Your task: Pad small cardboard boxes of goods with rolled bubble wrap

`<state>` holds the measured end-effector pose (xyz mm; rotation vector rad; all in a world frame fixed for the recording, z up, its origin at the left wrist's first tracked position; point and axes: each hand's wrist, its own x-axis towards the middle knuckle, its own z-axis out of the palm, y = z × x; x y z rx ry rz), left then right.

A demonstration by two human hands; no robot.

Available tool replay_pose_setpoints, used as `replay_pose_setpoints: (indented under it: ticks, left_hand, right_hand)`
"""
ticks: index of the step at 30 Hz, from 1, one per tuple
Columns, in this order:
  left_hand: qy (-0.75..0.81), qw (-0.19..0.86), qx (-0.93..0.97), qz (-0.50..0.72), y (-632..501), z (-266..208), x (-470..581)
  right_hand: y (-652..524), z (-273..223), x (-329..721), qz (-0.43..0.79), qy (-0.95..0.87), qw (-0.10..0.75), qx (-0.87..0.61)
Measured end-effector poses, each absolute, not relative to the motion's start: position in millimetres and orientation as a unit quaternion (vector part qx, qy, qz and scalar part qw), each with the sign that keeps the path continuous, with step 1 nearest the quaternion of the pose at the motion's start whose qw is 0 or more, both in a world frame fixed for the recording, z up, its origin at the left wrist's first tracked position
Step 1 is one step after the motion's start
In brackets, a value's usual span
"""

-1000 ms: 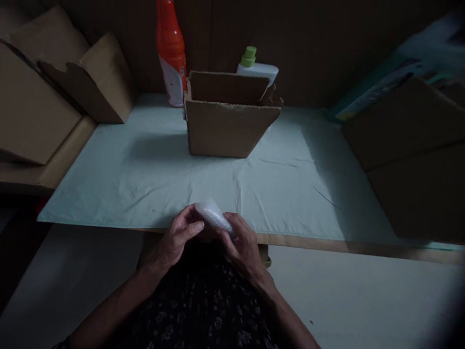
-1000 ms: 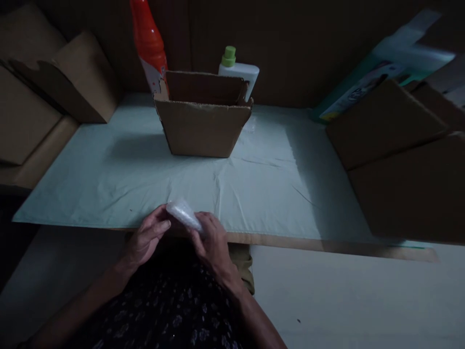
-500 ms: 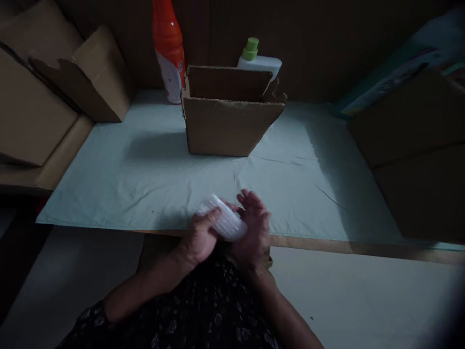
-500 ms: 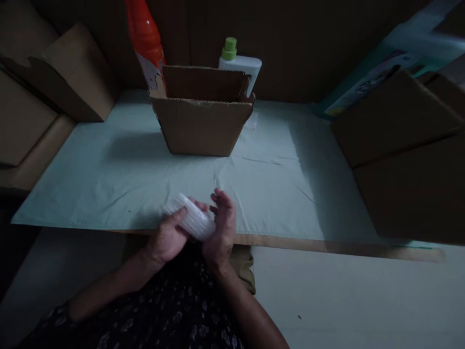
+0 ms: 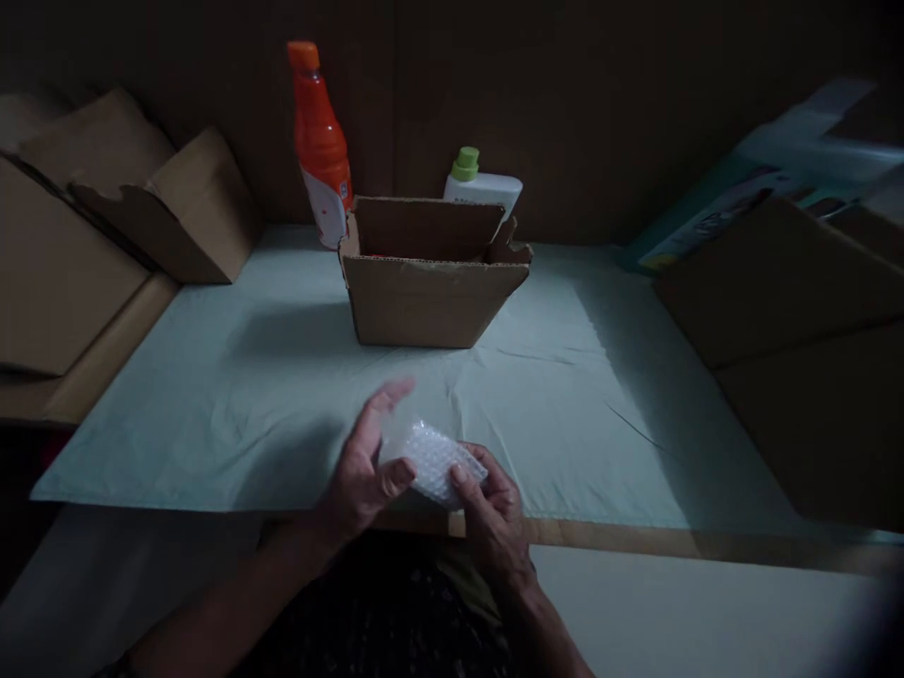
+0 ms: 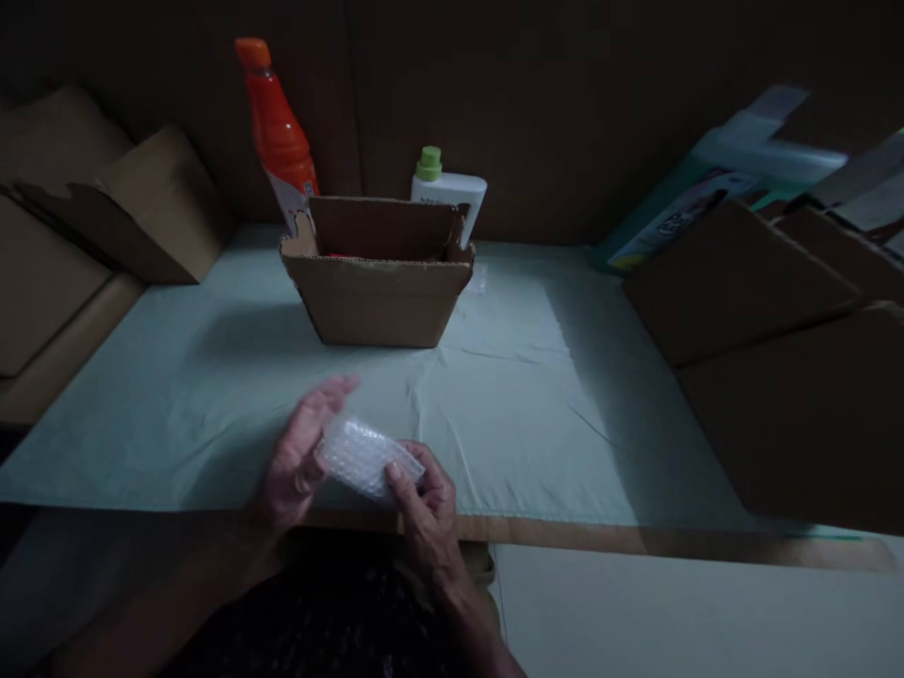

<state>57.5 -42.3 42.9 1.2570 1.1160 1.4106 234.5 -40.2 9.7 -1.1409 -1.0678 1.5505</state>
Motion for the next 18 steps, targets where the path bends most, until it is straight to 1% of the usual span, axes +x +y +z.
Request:
replay_pose_setpoints:
  ticks: [2,4,5,8,11,14,18]
  left_hand:
    - [0.488,0.238,0.635,0.55,-13,70,36]
    - [0.535,0.036,0.699,0.474,26,98,20]
    - [0.545,-0.011,0.71,0.445,46,110,14]
    - [0.589,-0.051,0.72,0.362,103,125,3]
    - [0.584,-0.023,0.752,0.304,132,124,-5]
    - [0.517,0.005,0.806,0.288,119,126,-11]
    - [0.462,-0.005,0.831,0.31,52,136,-19]
  right_hand:
    - [-34,8,249,0.632,-0.425,0.441,-0.475]
    - [-30,8,263,0.632,-0.427,0.423,-0.489]
    - [-29,9,269,0.632,-0.433,0.412,-0.492]
    - [-27,14,280,0.611,-0.473,0.385,-0.504]
    - [-21,21,293,0.559,-0.517,0.378,-0.527]
    - [-11,34,317,0.531,-0.535,0.388,-0.531]
    - [2,69,359,0.462,-0.559,0.453,-0.519]
